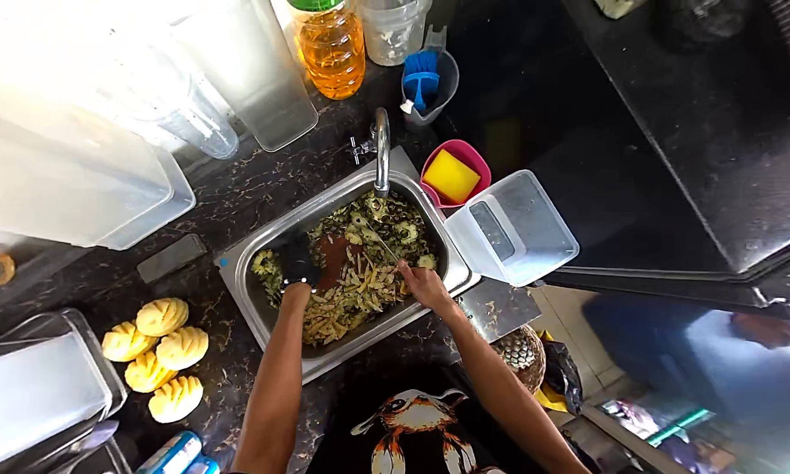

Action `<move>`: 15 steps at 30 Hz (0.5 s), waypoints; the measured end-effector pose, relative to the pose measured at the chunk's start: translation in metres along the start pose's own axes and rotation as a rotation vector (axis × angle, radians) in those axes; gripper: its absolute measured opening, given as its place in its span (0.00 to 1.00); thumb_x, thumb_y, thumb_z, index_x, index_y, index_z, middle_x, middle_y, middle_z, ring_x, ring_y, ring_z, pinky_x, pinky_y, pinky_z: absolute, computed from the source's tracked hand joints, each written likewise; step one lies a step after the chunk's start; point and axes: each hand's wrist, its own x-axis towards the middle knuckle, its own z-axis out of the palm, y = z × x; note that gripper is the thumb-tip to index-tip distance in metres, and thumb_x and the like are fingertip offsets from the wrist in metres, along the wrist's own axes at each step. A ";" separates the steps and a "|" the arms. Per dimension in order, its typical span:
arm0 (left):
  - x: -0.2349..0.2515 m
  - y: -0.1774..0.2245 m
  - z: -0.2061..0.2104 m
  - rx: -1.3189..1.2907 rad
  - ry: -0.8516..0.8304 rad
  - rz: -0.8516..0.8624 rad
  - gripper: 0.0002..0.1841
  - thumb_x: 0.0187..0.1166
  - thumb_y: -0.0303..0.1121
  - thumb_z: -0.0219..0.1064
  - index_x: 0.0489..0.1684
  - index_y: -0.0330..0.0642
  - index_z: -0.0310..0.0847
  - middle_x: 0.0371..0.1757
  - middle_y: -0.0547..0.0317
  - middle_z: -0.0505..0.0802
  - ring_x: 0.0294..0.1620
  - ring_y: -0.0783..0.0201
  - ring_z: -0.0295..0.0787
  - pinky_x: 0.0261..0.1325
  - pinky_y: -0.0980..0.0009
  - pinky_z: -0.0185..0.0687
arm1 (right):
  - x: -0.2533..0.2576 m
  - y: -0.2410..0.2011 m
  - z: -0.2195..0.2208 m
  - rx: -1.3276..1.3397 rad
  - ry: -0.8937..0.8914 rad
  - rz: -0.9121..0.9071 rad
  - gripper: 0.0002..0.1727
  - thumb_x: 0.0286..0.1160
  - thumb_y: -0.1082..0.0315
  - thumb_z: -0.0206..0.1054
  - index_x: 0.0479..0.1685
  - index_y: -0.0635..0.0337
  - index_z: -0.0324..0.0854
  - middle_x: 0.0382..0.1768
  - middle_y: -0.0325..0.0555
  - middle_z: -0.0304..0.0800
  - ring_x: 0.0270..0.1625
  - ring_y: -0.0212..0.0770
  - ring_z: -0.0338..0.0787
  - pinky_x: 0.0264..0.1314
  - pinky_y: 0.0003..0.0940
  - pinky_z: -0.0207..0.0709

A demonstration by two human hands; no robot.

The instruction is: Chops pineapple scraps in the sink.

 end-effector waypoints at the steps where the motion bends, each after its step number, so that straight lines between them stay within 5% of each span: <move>1: -0.004 0.009 0.012 -0.057 0.004 -0.025 0.31 0.74 0.34 0.75 0.75 0.29 0.75 0.77 0.30 0.80 0.80 0.34 0.73 0.79 0.37 0.68 | 0.000 0.000 0.000 -0.002 -0.002 0.004 0.46 0.88 0.30 0.34 0.40 0.62 0.88 0.37 0.56 0.90 0.47 0.55 0.91 0.55 0.61 0.80; 4: -0.025 0.063 -0.005 -0.082 -0.316 -0.141 0.23 0.92 0.35 0.54 0.74 0.23 0.73 0.78 0.29 0.79 0.82 0.36 0.72 0.83 0.42 0.63 | -0.001 0.001 -0.002 -0.001 0.005 -0.011 0.46 0.89 0.31 0.34 0.39 0.62 0.87 0.34 0.54 0.89 0.41 0.53 0.90 0.52 0.58 0.80; 6: -0.022 0.079 0.022 -0.187 -0.076 -0.082 0.26 0.79 0.36 0.69 0.71 0.27 0.76 0.70 0.27 0.83 0.73 0.33 0.80 0.74 0.38 0.73 | 0.000 0.003 -0.001 0.001 0.015 -0.025 0.45 0.89 0.31 0.33 0.36 0.61 0.86 0.29 0.51 0.86 0.36 0.50 0.88 0.47 0.56 0.80; 7: -0.018 0.085 0.030 -0.213 -0.094 -0.072 0.34 0.76 0.38 0.75 0.80 0.34 0.69 0.77 0.30 0.78 0.78 0.34 0.75 0.75 0.38 0.72 | 0.000 0.003 -0.001 0.005 0.018 -0.028 0.45 0.89 0.31 0.33 0.35 0.61 0.85 0.28 0.50 0.84 0.34 0.49 0.87 0.45 0.55 0.79; 9: -0.013 0.087 0.064 -0.239 0.054 -0.013 0.55 0.51 0.40 0.89 0.87 0.43 0.60 0.80 0.29 0.73 0.76 0.28 0.72 0.66 0.32 0.78 | -0.001 0.005 0.000 0.010 0.015 -0.023 0.45 0.89 0.31 0.34 0.34 0.60 0.85 0.27 0.49 0.84 0.33 0.49 0.87 0.44 0.55 0.79; 10: -0.019 0.089 0.070 -0.252 0.051 -0.026 0.59 0.46 0.40 0.91 0.88 0.46 0.58 0.80 0.29 0.73 0.76 0.27 0.72 0.66 0.32 0.78 | -0.002 0.005 0.001 0.016 0.019 -0.023 0.44 0.89 0.30 0.34 0.34 0.59 0.85 0.26 0.48 0.83 0.32 0.48 0.86 0.43 0.54 0.79; 13: -0.042 0.085 0.048 -0.259 -0.216 -0.104 0.45 0.66 0.43 0.82 0.85 0.38 0.65 0.75 0.30 0.80 0.75 0.33 0.78 0.71 0.37 0.75 | -0.002 0.005 0.002 0.038 0.029 -0.023 0.43 0.89 0.31 0.35 0.32 0.59 0.84 0.24 0.46 0.81 0.29 0.46 0.84 0.40 0.52 0.78; 15: -0.033 0.069 0.043 -0.308 -0.182 -0.088 0.43 0.63 0.45 0.84 0.81 0.39 0.70 0.72 0.29 0.83 0.72 0.32 0.79 0.69 0.34 0.75 | -0.003 0.003 0.001 0.037 0.030 -0.017 0.43 0.89 0.32 0.36 0.32 0.59 0.84 0.24 0.46 0.81 0.29 0.46 0.84 0.40 0.51 0.79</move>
